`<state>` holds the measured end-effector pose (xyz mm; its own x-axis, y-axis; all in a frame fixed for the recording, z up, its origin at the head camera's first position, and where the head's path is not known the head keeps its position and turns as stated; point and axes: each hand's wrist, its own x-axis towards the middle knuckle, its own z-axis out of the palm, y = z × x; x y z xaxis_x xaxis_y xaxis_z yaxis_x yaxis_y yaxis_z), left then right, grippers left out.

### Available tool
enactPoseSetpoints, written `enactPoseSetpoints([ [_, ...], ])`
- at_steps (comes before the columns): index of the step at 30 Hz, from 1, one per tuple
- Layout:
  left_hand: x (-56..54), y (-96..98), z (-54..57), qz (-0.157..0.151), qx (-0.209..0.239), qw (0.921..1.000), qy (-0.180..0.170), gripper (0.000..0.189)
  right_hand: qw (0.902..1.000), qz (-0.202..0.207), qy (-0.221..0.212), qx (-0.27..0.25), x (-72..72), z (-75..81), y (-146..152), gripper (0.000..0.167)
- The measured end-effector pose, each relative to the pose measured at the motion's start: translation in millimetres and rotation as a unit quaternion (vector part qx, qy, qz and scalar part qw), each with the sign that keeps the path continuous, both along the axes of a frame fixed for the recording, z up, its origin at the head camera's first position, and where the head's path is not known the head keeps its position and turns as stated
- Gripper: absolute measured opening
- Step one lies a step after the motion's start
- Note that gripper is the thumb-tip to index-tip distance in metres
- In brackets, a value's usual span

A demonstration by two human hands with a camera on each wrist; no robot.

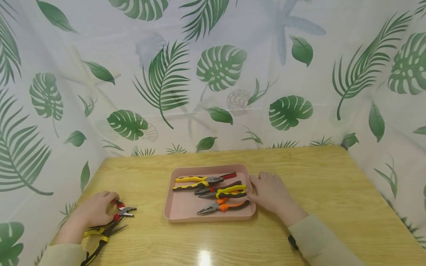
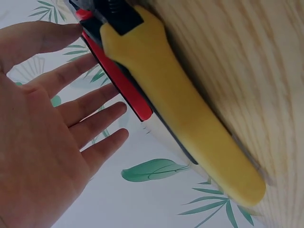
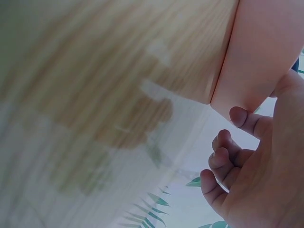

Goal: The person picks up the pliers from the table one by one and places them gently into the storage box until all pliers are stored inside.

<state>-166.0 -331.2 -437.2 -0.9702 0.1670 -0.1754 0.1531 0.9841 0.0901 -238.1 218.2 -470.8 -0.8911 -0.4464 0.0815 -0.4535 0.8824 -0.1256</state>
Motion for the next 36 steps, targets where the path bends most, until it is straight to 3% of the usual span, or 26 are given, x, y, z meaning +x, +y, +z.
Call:
enactPoseSetpoints([
  [26,-3.1,-1.7,-2.1,-0.009,0.009,0.9998,-0.014,0.057,1.0,0.004,0.004,-0.001,0.1,-2.0,0.7,0.019],
  [36,-1.2,-2.3,-1.2,-0.012,0.016,0.9998,0.002,0.049,0.9998,0.005,0.017,-0.004,0.5,-1.3,1.2,0.019],
])
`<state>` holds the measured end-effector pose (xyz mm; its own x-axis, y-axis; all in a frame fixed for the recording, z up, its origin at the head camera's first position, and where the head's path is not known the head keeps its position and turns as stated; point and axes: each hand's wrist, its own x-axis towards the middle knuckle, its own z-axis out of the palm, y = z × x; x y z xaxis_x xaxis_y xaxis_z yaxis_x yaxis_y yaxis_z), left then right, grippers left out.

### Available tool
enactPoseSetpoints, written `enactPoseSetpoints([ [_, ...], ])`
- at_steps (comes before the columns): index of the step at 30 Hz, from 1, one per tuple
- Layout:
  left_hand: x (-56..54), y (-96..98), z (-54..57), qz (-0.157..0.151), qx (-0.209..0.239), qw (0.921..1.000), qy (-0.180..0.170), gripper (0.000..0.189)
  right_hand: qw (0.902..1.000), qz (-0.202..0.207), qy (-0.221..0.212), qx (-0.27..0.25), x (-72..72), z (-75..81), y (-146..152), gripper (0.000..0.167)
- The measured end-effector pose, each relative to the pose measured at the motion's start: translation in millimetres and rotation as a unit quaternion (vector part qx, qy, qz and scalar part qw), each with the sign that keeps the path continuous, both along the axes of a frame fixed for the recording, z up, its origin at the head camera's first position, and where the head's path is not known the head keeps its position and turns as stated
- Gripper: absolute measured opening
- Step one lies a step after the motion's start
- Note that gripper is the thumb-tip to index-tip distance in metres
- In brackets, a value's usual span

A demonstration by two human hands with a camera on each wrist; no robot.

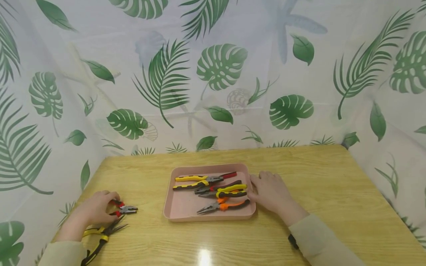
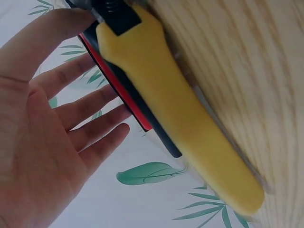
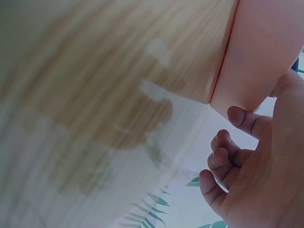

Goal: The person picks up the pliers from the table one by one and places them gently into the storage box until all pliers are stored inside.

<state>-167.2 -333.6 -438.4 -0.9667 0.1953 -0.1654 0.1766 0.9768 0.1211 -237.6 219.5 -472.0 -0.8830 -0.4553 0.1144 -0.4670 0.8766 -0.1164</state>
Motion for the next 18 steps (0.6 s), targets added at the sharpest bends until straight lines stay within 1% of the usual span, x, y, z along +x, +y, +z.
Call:
enactPoseSetpoints([
  [8,-3.4,-1.4,-2.5,0.017,-0.004,0.9995,-0.024,0.048,1.0,0.001,-0.002,0.003,-1.0,-1.5,0.3,0.02],
  [14,-5.0,-1.0,-2.2,0.014,0.002,0.9994,-0.031,0.042,1.0,-0.002,-0.002,0.002,-1.5,-2.5,0.6,0.019],
  [18,-5.8,-0.4,-3.4,0.013,0.0,0.9993,-0.034,0.043,1.0,0.0,-0.003,0.002,-1.1,-1.6,0.2,0.019],
])
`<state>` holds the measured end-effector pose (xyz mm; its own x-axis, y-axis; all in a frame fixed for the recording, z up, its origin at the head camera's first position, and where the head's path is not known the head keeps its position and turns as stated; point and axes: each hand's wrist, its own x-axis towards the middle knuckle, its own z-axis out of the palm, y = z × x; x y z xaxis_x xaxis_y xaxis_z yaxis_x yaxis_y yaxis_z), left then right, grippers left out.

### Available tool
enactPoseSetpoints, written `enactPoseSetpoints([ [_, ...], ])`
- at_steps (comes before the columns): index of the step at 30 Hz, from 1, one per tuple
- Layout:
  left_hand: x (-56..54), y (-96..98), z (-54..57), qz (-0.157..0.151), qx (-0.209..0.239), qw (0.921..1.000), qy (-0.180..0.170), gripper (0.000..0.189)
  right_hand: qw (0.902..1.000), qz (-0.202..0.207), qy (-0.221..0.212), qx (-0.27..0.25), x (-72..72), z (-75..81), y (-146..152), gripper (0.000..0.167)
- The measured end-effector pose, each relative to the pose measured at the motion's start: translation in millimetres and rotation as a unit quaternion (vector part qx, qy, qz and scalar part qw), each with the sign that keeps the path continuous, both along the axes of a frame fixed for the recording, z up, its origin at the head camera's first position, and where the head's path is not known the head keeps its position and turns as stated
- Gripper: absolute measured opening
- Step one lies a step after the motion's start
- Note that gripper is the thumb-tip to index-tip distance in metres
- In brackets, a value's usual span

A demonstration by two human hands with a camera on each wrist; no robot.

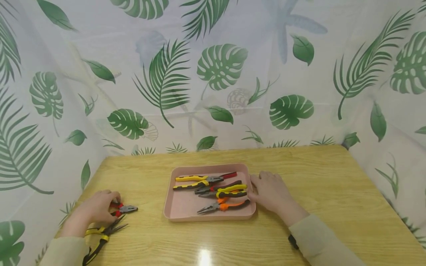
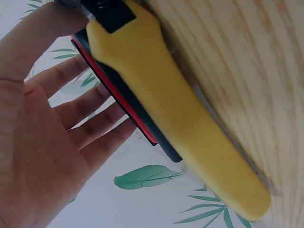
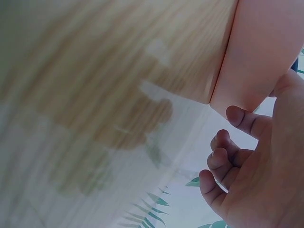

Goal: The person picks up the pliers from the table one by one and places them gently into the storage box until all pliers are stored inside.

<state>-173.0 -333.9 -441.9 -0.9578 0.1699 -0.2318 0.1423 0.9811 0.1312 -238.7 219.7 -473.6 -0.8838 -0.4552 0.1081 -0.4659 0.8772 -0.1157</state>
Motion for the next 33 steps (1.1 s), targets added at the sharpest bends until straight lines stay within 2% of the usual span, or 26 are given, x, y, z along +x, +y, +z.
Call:
enactPoseSetpoints([
  [7,-1.2,1.2,-5.7,-0.003,0.003,0.9998,-0.02,0.042,1.0,-0.001,-0.001,0.005,1.4,-2.4,0.5,0.019],
  [18,-4.5,0.6,-5.0,-0.033,0.026,0.999,-0.016,0.045,1.0,-0.001,-0.005,0.002,0.8,0.6,-0.9,0.018],
  [33,-5.0,-0.3,-3.7,-0.02,0.0,0.9996,-0.021,0.051,0.9999,-0.006,-0.008,0.007,-0.2,-1.9,-0.3,0.018],
])
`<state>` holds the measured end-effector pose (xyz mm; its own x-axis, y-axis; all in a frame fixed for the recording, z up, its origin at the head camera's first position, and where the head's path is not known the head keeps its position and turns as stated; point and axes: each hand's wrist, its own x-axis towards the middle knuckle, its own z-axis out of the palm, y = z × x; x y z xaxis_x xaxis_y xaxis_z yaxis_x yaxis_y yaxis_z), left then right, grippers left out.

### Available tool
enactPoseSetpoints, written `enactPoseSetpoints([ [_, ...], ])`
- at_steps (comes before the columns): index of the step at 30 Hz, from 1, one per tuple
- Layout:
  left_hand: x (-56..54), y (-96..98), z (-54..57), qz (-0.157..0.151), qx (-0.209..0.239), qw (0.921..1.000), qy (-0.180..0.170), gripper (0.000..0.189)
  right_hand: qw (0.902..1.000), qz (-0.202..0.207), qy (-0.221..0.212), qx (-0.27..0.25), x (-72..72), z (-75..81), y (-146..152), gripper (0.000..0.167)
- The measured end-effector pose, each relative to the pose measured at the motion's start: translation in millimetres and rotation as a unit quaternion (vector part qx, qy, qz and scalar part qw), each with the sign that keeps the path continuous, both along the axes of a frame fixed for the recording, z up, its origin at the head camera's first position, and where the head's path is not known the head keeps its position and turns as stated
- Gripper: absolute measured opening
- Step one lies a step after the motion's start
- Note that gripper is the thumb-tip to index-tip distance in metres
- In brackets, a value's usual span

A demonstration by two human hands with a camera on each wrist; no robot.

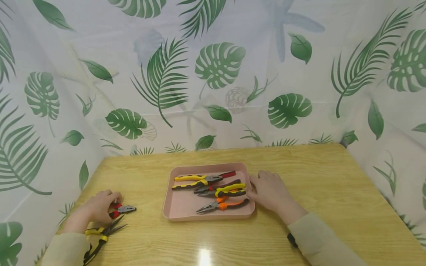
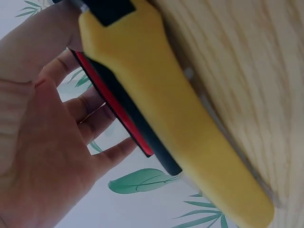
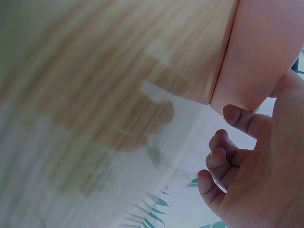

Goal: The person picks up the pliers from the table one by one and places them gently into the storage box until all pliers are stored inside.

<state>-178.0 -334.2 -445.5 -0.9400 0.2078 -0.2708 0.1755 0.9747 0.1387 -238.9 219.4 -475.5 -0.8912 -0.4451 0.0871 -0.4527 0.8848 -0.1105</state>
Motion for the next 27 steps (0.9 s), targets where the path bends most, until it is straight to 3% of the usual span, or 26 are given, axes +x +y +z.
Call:
enactPoseSetpoints([
  [16,-2.3,-3.2,5.1,0.005,-0.018,0.9991,0.039,0.06,0.9999,0.008,-0.007,-0.001,0.5,6.8,0.1,0.019],
  [27,-1.7,-3.4,6.0,-0.004,-0.021,0.9976,0.065,0.052,0.9999,0.006,-0.006,-0.009,0.1,6.1,1.1,0.017],
])
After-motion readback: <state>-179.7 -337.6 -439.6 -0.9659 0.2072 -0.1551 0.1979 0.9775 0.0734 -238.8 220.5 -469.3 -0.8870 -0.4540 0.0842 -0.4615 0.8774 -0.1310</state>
